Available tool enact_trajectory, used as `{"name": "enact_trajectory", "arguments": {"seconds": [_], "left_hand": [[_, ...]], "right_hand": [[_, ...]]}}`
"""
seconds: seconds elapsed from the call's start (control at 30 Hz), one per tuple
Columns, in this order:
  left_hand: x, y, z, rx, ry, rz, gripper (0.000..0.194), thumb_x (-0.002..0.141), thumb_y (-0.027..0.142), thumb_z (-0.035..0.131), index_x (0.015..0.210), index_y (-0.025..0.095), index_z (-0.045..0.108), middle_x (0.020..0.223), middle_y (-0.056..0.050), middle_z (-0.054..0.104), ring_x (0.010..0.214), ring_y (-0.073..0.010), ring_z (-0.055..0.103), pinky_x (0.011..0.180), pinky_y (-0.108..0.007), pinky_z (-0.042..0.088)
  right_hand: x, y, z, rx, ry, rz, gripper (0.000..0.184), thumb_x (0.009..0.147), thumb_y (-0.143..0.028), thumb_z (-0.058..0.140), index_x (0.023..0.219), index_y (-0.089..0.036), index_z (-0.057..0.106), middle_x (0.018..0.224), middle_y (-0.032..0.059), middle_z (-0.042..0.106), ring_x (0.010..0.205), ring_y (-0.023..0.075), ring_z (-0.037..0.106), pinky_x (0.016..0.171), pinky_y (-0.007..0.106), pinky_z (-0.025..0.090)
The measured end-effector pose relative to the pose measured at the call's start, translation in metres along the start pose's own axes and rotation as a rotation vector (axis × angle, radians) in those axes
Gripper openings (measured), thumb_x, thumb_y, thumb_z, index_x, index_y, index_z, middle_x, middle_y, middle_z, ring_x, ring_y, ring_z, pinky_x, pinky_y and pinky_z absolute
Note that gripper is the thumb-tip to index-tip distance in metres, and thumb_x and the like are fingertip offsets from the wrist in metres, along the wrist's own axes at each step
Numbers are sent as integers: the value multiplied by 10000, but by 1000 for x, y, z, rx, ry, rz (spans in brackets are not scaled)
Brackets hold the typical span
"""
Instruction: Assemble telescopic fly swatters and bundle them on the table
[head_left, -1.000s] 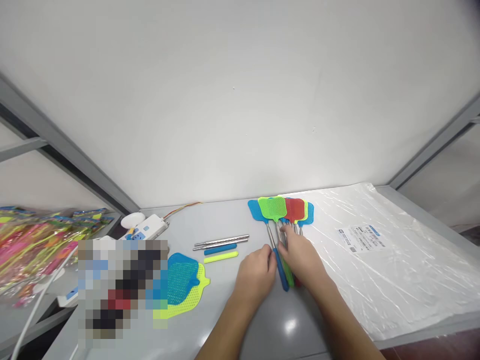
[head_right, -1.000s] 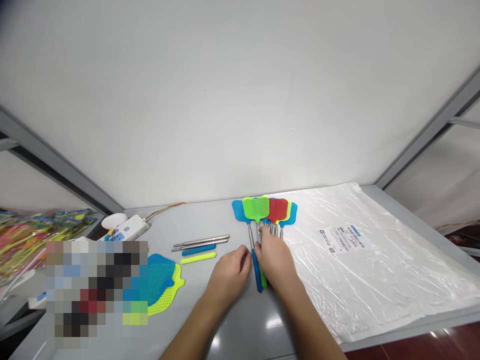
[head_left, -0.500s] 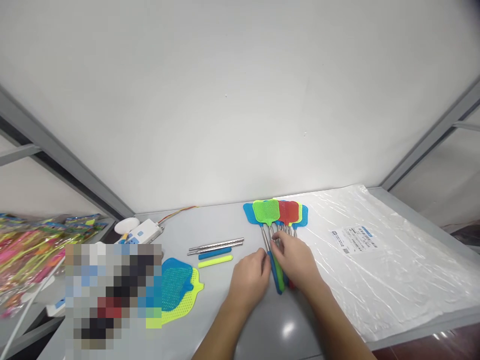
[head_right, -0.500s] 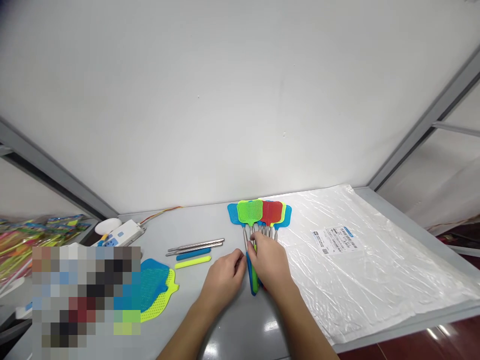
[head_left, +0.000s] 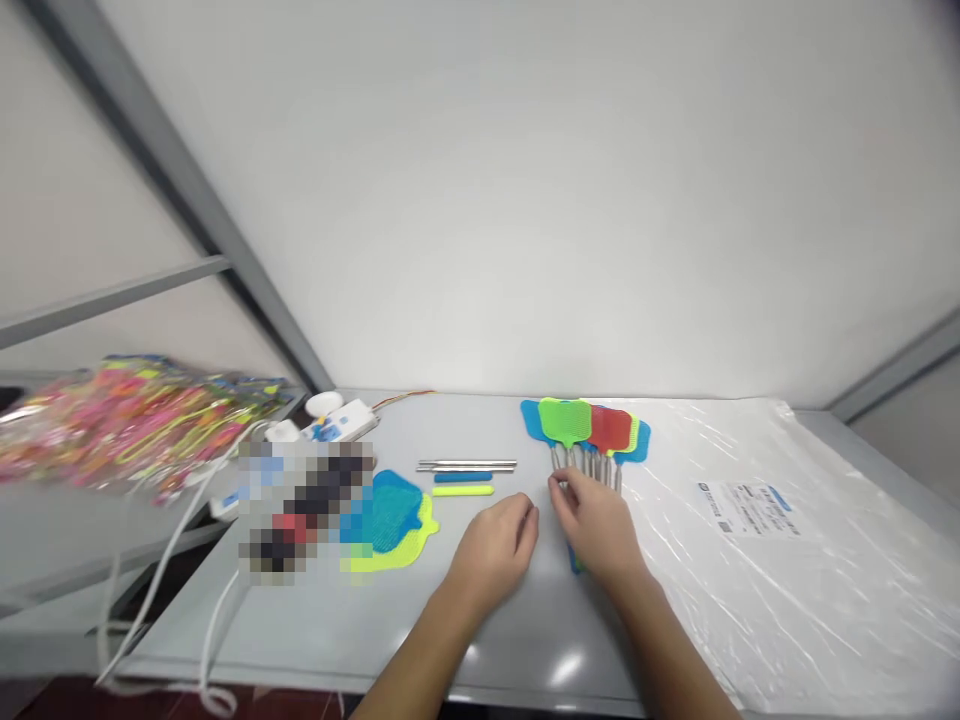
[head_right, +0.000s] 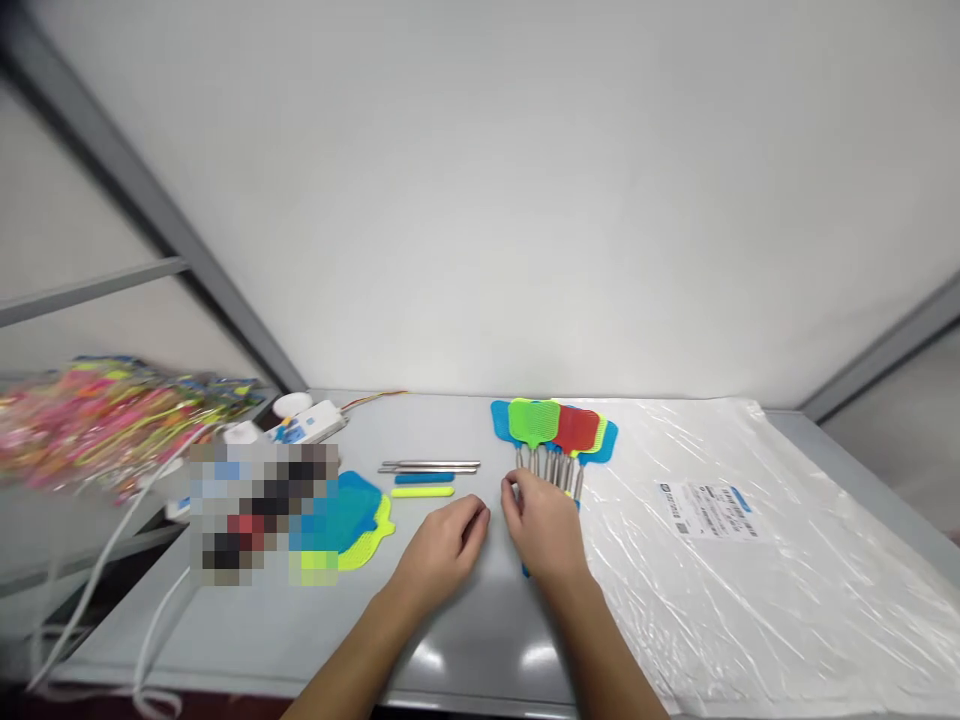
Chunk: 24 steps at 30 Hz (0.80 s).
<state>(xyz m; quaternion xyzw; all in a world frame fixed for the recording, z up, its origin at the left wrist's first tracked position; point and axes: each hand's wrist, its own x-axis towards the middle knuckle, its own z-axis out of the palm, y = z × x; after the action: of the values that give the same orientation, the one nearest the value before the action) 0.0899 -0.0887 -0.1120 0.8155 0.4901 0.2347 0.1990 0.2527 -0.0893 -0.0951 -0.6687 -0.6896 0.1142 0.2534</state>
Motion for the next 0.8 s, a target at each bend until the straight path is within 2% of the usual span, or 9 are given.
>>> {"name": "enact_trajectory", "arguments": {"seconds": [0.17,0.33,0.4,0.6,0.7,0.8], "left_hand": [[-55,-34,-39,73,182,-45,226,969,243,361,868,201,559,807,-41,592,803,-193,532,754,-314,384],[-91,-66,-65,134,349,-130,201,959,206,376,927,185,573,899,-74,609,882,-219,521,817,-365,386],[-96,-71,-67,145,370,-139,195,955,195,383,942,182,577,928,-78,615,910,-221,523,833,-370,389],[-101,-71,-64,158,328,-107,169,936,208,448,1001,202,604,1009,-68,626,971,-223,516,851,-370,390],[-103,-73,-65,156,314,-96,180,939,203,443,1036,198,594,1051,-74,614,999,-236,496,863,-387,382],[-103,-75,-66,147,298,-71,176,936,204,448,1035,195,593,1079,-81,602,1010,-246,479,882,-411,370]], "right_hand": [[-5,-18,6,-16,-98,-121,244,957,-322,412,952,-216,632,745,12,681,704,182,641,639,264,387],[15,-54,13,-248,-255,-334,257,959,-283,401,930,-223,649,879,37,712,811,197,657,669,272,383],[33,-67,20,-279,-287,-362,260,955,-273,410,904,-212,657,870,51,707,811,206,650,671,278,378],[87,-92,50,-364,-388,-394,238,942,-239,458,953,-179,689,993,102,684,893,208,632,715,279,410],[98,-98,62,-392,-439,-414,195,936,-277,524,993,-172,678,1036,93,664,912,196,630,785,312,469],[100,-101,71,-423,-439,-434,292,929,-327,567,1172,-168,592,1181,90,604,990,208,615,841,408,519]]}}
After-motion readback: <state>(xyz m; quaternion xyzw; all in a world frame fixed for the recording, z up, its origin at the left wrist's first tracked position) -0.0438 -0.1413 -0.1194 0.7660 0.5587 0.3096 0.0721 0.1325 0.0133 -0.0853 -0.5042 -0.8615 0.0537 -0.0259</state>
